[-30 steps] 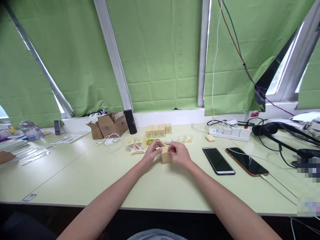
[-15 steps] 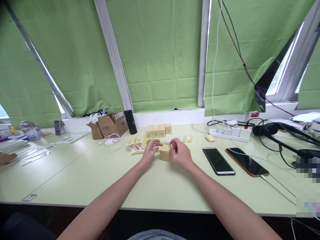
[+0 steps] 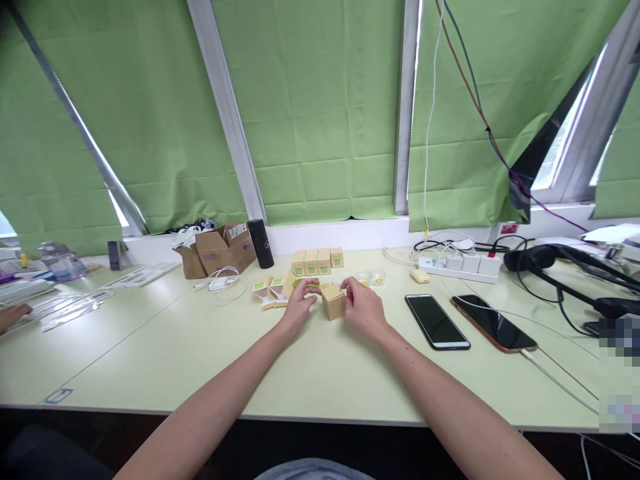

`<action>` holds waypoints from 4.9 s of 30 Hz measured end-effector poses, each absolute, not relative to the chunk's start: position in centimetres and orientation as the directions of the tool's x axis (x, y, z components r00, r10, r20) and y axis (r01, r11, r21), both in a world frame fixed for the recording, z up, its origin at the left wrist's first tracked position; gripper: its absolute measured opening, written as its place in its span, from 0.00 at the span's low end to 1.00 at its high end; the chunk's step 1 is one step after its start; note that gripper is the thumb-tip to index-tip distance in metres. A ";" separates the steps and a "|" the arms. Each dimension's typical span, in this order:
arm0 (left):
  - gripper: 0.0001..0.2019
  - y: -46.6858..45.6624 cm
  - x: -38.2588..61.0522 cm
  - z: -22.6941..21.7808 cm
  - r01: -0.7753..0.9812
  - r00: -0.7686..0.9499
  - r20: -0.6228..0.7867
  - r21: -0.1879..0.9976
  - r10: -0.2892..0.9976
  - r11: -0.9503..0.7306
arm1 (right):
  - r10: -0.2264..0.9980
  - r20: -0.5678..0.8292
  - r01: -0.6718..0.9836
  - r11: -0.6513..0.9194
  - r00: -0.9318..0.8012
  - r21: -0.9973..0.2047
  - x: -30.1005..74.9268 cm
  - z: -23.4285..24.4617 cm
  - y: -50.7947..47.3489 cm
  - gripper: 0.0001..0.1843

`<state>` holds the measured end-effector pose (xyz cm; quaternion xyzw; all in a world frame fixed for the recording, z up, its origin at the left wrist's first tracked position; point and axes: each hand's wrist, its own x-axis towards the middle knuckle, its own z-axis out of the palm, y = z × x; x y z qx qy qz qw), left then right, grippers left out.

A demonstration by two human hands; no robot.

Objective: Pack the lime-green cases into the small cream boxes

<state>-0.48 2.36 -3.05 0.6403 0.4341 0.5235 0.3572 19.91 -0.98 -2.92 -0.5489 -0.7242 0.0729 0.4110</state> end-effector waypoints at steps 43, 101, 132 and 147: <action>0.10 2.0 -1.1 -2.3 0.408 -0.041 0.356 0.859 0.934 -0.309 | 0.890 0.427 0.522 0.443 -0.158 -0.729 20.3 -3.3 0.1 0.31; 0.13 1.6 -0.5 -2.4 0.509 -0.004 0.333 0.812 0.943 -0.284 | 0.950 0.243 0.980 0.200 -0.198 0.019 18.4 1.2 11.3 0.16; 0.14 1.9 -0.4 -2.7 0.532 0.046 0.322 0.793 0.946 -0.296 | 0.981 0.143 0.989 0.140 -0.133 -0.041 17.2 0.5 12.4 0.22; 0.13 1.6 -0.6 -2.2 0.579 0.051 0.309 0.766 0.950 -0.280 | 0.899 0.411 0.951 0.249 -0.155 -0.186 16.6 1.8 2.1 0.21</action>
